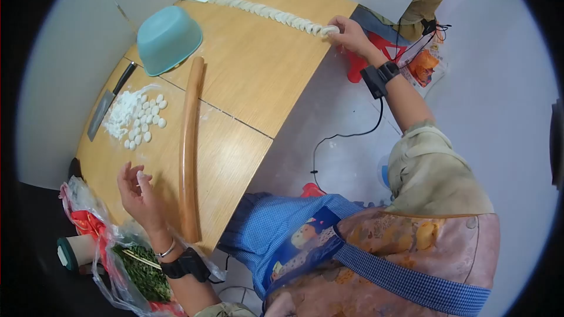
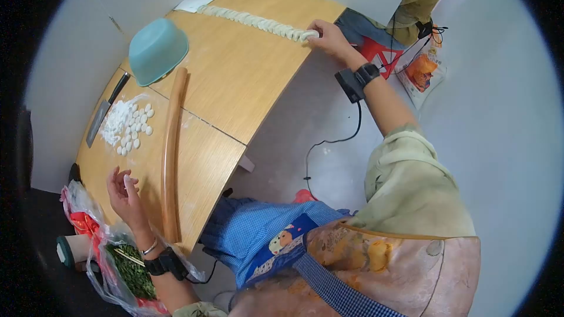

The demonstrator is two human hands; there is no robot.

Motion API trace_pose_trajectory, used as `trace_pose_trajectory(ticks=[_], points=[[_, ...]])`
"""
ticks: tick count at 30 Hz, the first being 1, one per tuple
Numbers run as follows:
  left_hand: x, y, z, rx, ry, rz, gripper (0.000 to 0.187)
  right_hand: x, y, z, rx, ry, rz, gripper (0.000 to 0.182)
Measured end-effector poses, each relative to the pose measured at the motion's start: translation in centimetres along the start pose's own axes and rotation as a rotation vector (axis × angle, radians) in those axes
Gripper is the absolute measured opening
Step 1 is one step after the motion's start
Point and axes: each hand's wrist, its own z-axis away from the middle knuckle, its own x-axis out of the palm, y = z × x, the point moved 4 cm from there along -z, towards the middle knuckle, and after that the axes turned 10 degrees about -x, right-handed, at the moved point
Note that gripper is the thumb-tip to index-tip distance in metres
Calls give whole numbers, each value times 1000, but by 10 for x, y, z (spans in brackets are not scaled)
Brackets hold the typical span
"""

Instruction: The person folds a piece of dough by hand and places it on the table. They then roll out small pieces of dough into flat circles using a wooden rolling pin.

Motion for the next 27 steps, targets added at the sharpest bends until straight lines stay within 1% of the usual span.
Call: trace_pose_trajectory(ticks=[2,3,5,6,8,10,11,12,14,18,21,23,27], points=[[-5,-4,-2,-3,1,-15,32,5,3,-6,35,-77,-154,23],[11,-1,10,-44,5,5,32,-16,8,-6,33,-81,-130,23],[7,-1,8,-64,9,-5,33,-9,6,-12,-28,-169,-119,23],[7,-3,7,-60,2,-2,32,-9,7,-13,-28,-165,-121,23],[5,-6,10,-59,-10,-4,32,-7,9,-11,47,-246,-117,22],[4,-5,11,-74,-12,-28,32,-11,-7,-7,87,-259,-87,22],[4,-3,11,-70,-15,-29,32,-14,-3,-6,124,-273,-52,21],[5,-3,11,-74,-20,-33,33,-14,0,-7,125,-268,-52,21],[8,-3,9,-73,-26,-34,33,-13,2,-14,-13,-249,-35,21],[9,-7,8,-52,-28,-1,31,-10,16,-23,-13,-234,-45,21],[10,-8,8,-34,-21,15,30,-6,13,-26,-69,-225,-49,21],[10,-8,8,-35,-20,22,30,-7,11,-26,-76,-163,2,17],[11,-7,8,-50,-30,10,29,-5,9,-29,-139,-104,54,17]])
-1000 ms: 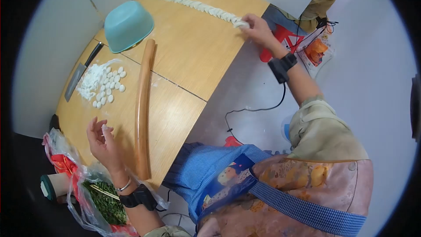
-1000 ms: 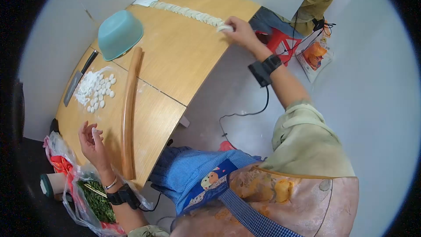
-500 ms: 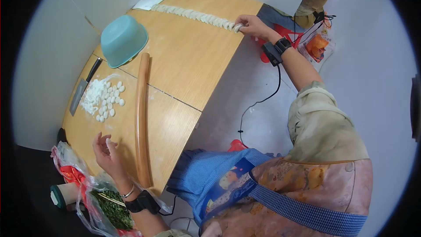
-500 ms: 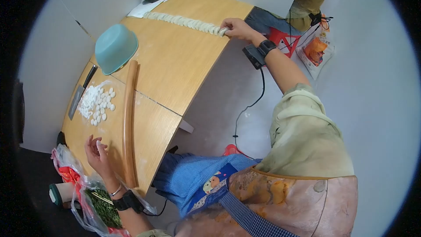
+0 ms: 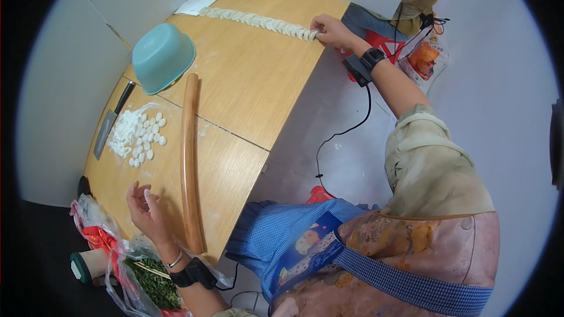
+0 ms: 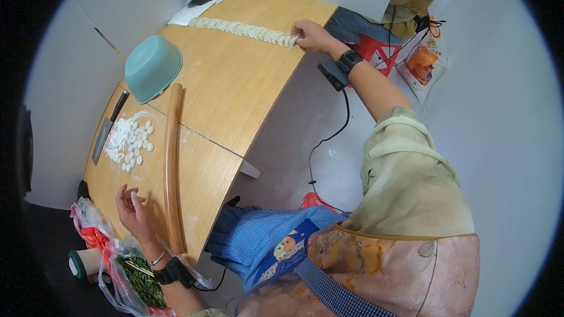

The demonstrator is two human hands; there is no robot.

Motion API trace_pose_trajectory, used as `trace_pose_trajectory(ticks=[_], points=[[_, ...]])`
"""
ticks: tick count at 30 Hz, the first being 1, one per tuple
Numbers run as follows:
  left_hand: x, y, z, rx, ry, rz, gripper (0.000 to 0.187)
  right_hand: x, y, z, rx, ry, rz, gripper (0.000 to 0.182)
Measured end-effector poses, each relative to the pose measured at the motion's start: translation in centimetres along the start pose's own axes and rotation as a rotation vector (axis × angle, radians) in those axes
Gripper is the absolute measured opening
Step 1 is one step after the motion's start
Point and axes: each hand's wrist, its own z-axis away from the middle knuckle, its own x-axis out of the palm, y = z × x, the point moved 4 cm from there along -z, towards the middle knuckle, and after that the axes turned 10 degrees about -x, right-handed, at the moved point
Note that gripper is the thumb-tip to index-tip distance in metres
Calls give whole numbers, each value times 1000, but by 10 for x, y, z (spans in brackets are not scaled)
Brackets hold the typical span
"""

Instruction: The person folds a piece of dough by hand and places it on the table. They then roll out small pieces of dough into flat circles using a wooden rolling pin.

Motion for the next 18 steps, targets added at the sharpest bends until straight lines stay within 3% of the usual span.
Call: trace_pose_trajectory(ticks=[6,8,15,18], points=[[2,2,2,-7,-5,-7,27,-1,0,-2,142,-119,44,16],[2,2,2,-3,-5,2,27,-1,-4,-2,15,-48,43,19],[1,3,3,7,-24,-34,26,-3,-6,0,-50,12,117,16],[1,4,3,13,-27,-38,26,-5,0,2,101,-95,132,15]])
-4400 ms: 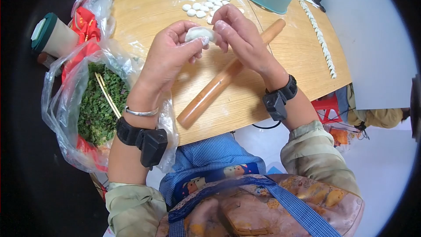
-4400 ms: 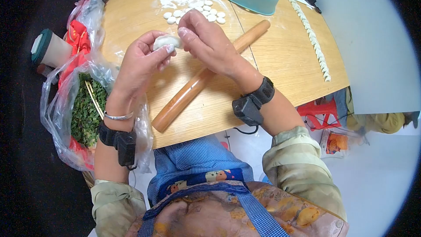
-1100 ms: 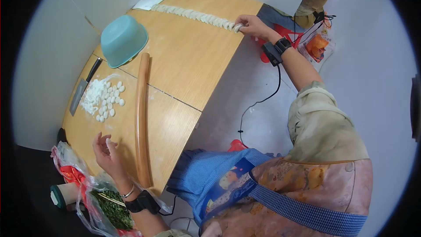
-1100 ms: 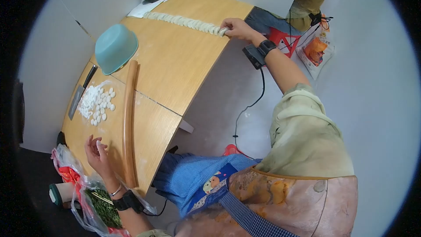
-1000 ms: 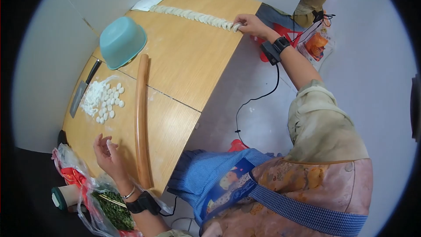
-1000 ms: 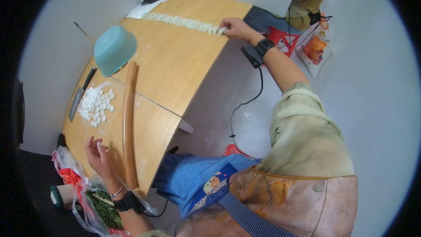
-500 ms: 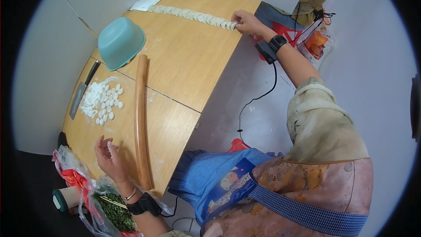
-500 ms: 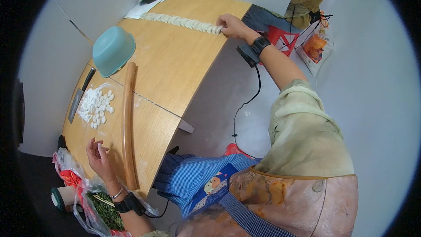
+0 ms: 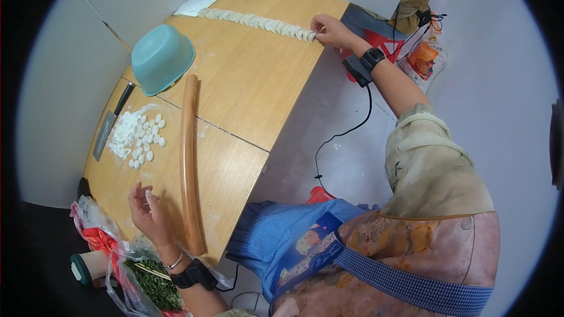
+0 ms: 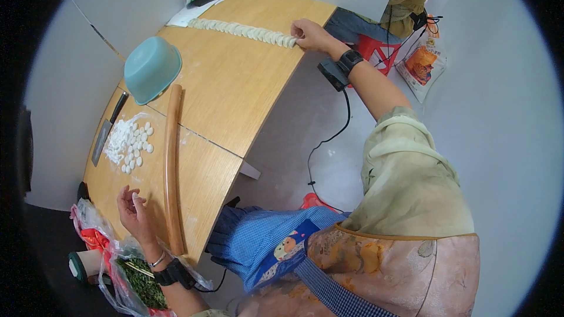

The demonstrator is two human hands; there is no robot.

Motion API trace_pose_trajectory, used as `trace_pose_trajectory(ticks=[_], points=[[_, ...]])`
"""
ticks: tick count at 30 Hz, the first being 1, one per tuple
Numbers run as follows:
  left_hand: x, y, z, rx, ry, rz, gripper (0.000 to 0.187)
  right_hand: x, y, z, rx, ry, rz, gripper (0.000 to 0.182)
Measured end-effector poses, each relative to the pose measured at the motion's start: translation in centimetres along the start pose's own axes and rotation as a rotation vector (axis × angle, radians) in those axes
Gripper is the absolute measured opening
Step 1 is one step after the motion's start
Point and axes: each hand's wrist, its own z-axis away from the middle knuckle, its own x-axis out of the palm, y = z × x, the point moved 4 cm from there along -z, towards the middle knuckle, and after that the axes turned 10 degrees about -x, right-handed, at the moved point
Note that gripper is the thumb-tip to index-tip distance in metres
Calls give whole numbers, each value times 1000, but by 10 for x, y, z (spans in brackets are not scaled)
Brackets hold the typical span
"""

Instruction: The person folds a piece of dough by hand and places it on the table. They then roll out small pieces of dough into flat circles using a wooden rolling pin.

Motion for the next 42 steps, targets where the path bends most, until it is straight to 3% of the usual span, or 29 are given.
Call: trace_pose_trajectory(ticks=[6,8,11,18,21,23,25,27,29,31,37,39,42], points=[[1,1,0,6,-2,-24,25,3,7,-4,-156,0,105,17],[1,0,0,1,1,-24,24,3,13,-1,-9,55,-39,18],[0,-1,0,0,6,-18,24,-2,9,5,-47,104,171,20],[0,-1,-1,-2,-6,-39,27,-2,5,5,78,89,46,17],[0,0,0,9,-2,-23,25,1,9,7,70,82,36,20],[2,-1,-2,11,8,-19,23,-1,11,12,-39,219,98,27],[3,-13,-6,-65,16,77,24,-8,18,21,75,172,94,41],[1,-3,-8,-29,41,160,21,0,34,31,-81,379,176,47],[-3,0,-9,-169,57,363,21,10,9,40,-92,451,223,36],[-7,11,-10,-148,76,335,24,35,-22,42,-145,415,63,27],[-32,55,-14,-53,96,318,21,145,-230,50,-828,126,-88,35],[-36,67,-11,-31,76,287,21,174,-278,46,-1061,151,-6,33],[-46,82,6,-37,50,182,20,209,-311,35,-1176,170,148,20]])
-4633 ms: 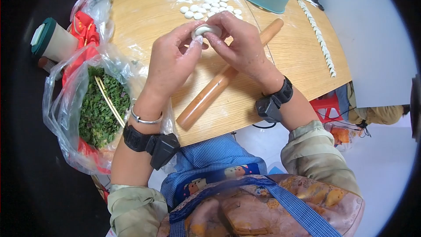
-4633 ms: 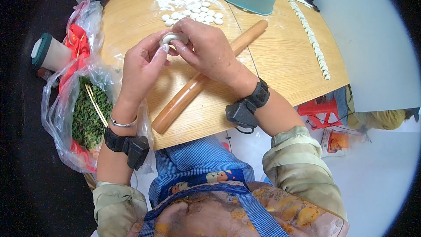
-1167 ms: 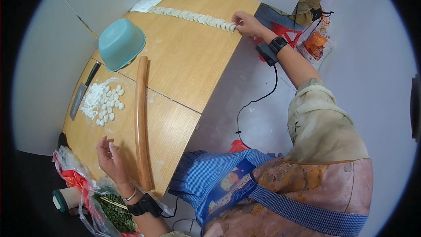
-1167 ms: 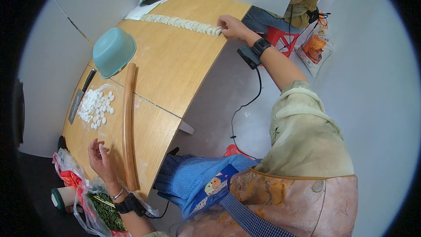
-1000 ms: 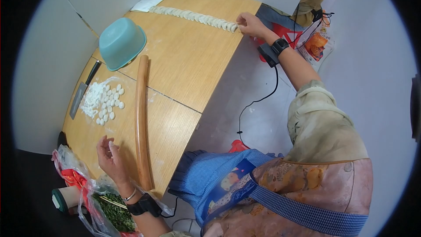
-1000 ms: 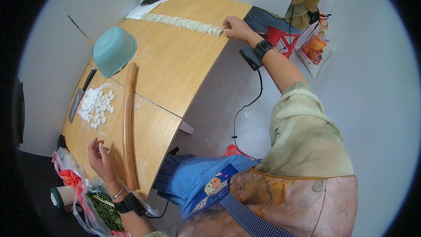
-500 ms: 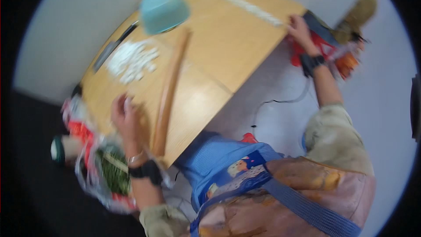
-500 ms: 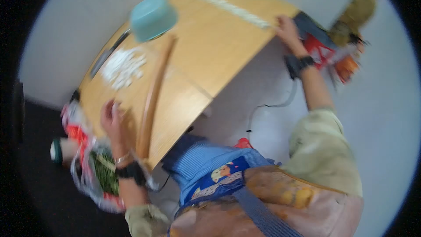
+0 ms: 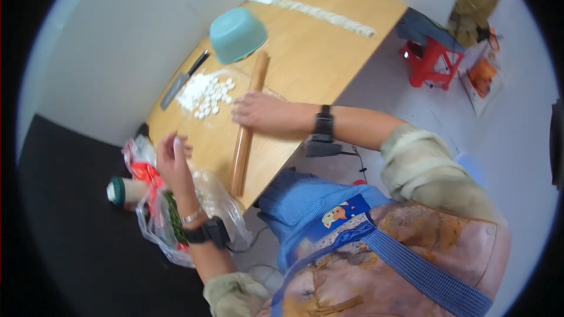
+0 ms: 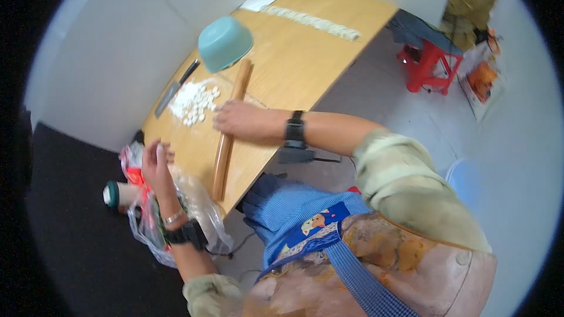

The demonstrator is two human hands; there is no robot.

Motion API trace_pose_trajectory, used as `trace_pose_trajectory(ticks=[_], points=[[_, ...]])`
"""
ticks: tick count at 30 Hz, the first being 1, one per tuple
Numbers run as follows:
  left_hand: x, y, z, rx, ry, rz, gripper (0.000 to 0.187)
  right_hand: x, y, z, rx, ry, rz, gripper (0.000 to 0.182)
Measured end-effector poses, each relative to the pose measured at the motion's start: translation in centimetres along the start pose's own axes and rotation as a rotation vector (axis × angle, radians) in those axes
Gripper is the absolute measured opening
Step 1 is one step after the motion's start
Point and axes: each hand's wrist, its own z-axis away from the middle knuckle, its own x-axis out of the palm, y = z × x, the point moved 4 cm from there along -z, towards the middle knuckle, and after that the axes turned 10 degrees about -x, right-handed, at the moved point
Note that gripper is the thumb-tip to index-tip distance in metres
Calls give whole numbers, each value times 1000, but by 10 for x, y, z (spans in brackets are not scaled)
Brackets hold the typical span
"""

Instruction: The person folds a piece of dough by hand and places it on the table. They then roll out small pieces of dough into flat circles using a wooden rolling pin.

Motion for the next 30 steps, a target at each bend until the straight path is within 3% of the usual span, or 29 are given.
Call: trace_pose_trajectory(ticks=[1,3,6,10,11,12,14,15,18,20,22,23,24,26,30], points=[[-2,7,10,-4,-13,-47,20,1,1,-5,31,17,30,20],[-9,11,39,-12,-16,-120,19,18,0,-9,81,-428,-101,15],[-17,0,93,-2,2,-242,17,10,0,-13,-25,-457,21,13],[-32,-11,161,195,204,-490,21,-11,-7,-8,-85,-321,56,13],[-36,-10,178,101,153,-545,37,-21,-7,-6,-22,-295,36,12],[-36,-9,187,102,165,-548,37,-30,-8,-4,40,-273,13,12],[-22,-3,206,363,61,-940,57,-46,-7,0,27,-226,55,11],[-19,-8,209,281,27,-951,74,-52,-2,4,123,-222,45,10],[-25,-32,203,240,32,-1037,74,-59,13,26,273,-197,51,14],[-34,-40,199,239,22,-1084,67,-66,32,47,482,-182,128,19],[-33,-42,196,194,-152,-1059,58,-73,43,70,520,-189,203,20],[-33,-31,197,282,-138,-1030,41,-78,50,81,567,-187,282,21],[-44,-32,195,272,-133,-1026,41,-80,53,88,558,-193,278,21],[-81,-46,177,-160,-247,-700,35,-89,64,100,665,-246,361,22],[-164,-28,142,-82,343,-344,24,-83,75,122,744,-288,396,21]])
